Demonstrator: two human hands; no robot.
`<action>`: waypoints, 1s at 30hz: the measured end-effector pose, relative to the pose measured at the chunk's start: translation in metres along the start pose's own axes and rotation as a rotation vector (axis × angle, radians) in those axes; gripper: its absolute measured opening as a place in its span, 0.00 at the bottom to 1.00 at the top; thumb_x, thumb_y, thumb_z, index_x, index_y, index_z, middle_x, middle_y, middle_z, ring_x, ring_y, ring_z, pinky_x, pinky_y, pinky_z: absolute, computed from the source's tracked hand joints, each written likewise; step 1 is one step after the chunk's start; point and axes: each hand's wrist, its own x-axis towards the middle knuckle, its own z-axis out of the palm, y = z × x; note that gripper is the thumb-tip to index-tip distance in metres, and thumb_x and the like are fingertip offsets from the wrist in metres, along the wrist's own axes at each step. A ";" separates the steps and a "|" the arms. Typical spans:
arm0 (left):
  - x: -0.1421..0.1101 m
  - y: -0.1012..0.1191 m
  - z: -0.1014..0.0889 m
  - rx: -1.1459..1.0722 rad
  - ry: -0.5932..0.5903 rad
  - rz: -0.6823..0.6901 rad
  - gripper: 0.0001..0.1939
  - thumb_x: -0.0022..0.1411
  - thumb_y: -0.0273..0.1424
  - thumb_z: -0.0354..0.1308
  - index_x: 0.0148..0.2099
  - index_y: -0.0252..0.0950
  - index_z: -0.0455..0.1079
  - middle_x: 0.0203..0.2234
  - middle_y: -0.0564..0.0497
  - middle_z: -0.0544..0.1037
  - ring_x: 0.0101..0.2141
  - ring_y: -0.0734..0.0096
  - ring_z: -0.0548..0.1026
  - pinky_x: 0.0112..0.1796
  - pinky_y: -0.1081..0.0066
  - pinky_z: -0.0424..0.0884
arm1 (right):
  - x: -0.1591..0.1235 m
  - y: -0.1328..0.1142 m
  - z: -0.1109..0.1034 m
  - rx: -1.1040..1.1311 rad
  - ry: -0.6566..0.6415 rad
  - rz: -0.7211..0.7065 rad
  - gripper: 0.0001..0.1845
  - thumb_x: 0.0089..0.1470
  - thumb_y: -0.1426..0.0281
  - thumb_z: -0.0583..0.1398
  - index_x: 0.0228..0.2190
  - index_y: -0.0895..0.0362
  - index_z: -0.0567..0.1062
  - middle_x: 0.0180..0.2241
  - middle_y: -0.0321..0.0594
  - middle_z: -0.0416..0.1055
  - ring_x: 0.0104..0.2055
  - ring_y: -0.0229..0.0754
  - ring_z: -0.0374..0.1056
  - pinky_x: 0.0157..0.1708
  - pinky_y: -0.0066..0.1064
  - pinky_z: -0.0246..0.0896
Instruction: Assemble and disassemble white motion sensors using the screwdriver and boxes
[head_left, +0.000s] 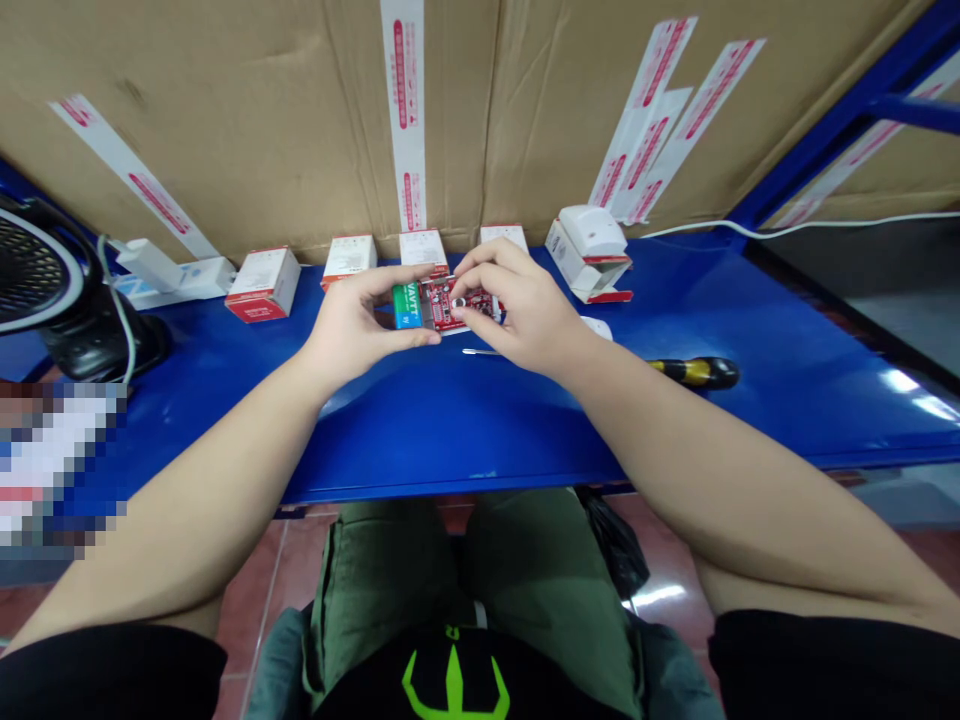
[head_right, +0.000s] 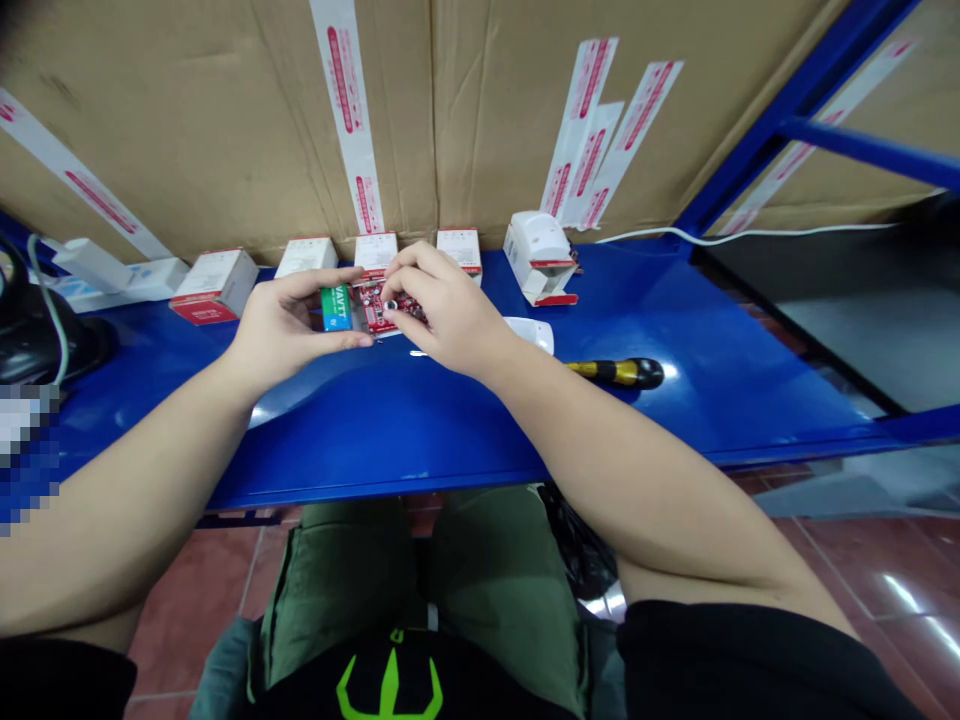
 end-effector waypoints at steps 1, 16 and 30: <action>0.000 0.001 0.000 0.002 0.000 -0.005 0.44 0.54 0.58 0.82 0.65 0.38 0.83 0.57 0.36 0.88 0.54 0.49 0.89 0.53 0.56 0.88 | 0.000 0.000 0.000 -0.003 -0.007 0.004 0.05 0.69 0.70 0.62 0.45 0.51 0.78 0.51 0.46 0.75 0.54 0.55 0.72 0.59 0.55 0.69; 0.001 0.001 -0.001 0.025 0.006 0.011 0.39 0.56 0.51 0.83 0.64 0.38 0.83 0.56 0.39 0.88 0.53 0.52 0.88 0.52 0.60 0.88 | -0.001 0.002 -0.002 -0.019 -0.012 -0.005 0.05 0.68 0.70 0.63 0.43 0.52 0.79 0.52 0.47 0.74 0.54 0.54 0.73 0.56 0.53 0.72; 0.003 -0.001 -0.007 0.180 -0.038 0.178 0.32 0.62 0.54 0.79 0.61 0.42 0.84 0.53 0.42 0.90 0.53 0.55 0.88 0.56 0.58 0.84 | 0.005 -0.005 -0.001 0.096 -0.053 0.102 0.05 0.66 0.67 0.63 0.35 0.52 0.74 0.36 0.39 0.78 0.39 0.45 0.71 0.46 0.42 0.68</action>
